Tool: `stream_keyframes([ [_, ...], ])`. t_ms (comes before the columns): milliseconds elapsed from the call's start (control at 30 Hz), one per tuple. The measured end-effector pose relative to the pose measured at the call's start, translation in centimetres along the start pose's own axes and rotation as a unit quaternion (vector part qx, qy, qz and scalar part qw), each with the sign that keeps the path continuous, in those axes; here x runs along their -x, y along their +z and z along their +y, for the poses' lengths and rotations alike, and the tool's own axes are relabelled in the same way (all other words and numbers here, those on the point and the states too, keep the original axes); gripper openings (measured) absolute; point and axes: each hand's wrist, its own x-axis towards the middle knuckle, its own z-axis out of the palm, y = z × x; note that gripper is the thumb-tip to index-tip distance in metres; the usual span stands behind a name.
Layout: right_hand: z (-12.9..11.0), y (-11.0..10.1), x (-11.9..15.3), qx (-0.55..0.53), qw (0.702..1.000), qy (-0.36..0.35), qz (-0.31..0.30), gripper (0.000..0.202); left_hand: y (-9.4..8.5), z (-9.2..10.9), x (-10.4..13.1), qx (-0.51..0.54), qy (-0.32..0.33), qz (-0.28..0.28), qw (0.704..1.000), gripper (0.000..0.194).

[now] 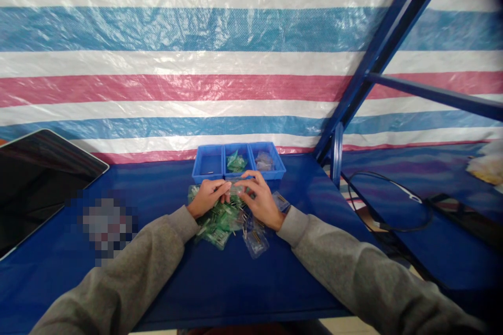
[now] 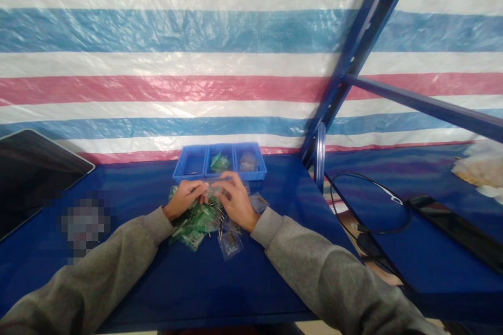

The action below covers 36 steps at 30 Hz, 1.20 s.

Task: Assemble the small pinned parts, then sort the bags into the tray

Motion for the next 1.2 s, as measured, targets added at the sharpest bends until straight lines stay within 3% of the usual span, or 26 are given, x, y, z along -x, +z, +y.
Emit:
stream_keyframes([
  [133,-0.1,-0.1,-0.2,0.005,0.999,0.013,0.029,0.010,0.0,-0.2,0.1,-0.001,-0.002,0.004,1.000,0.048],
  [300,-0.3,0.0,-0.4,-0.018,0.998,0.048,0.038,0.016,0.0,-0.2,0.2,0.004,0.010,0.102,0.995,0.026],
  [500,0.0,0.1,-0.3,-0.046,0.996,0.068,0.021,0.022,0.1,0.2,0.0,-0.047,0.056,0.050,0.996,0.026],
  [633,-0.2,0.0,-0.5,-0.066,0.995,0.075,0.022,0.026,0.1,0.2,0.2,-0.053,0.056,0.060,0.995,0.026],
  [733,-0.2,-0.2,-1.1,-0.137,0.980,0.127,0.074,0.030,0.1,-0.1,0.3,-0.027,0.033,0.089,0.995,0.025],
  [900,0.0,-1.3,-2.7,-0.273,0.907,0.210,0.244,0.029,0.2,-0.2,0.4,-0.012,0.025,0.088,0.996,0.025],
  [967,0.1,-1.9,-3.1,-0.299,0.885,0.233,0.269,0.035,0.2,-0.1,0.4,-0.023,0.030,0.088,0.995,0.026],
  [1033,0.1,-2.5,-3.5,-0.285,0.888,0.245,0.264,0.041,0.2,0.0,0.4,-0.033,0.033,0.090,0.995,0.027],
  [1100,0.0,-2.9,-3.8,-0.217,0.921,0.237,0.221,0.038,0.1,0.0,0.4,-0.038,0.034,0.093,0.994,0.027],
  [1200,-0.3,-3.5,-4.1,-0.014,0.979,0.189,0.073,0.023,0.1,0.0,0.4,-0.042,0.034,0.095,0.994,0.028],
])
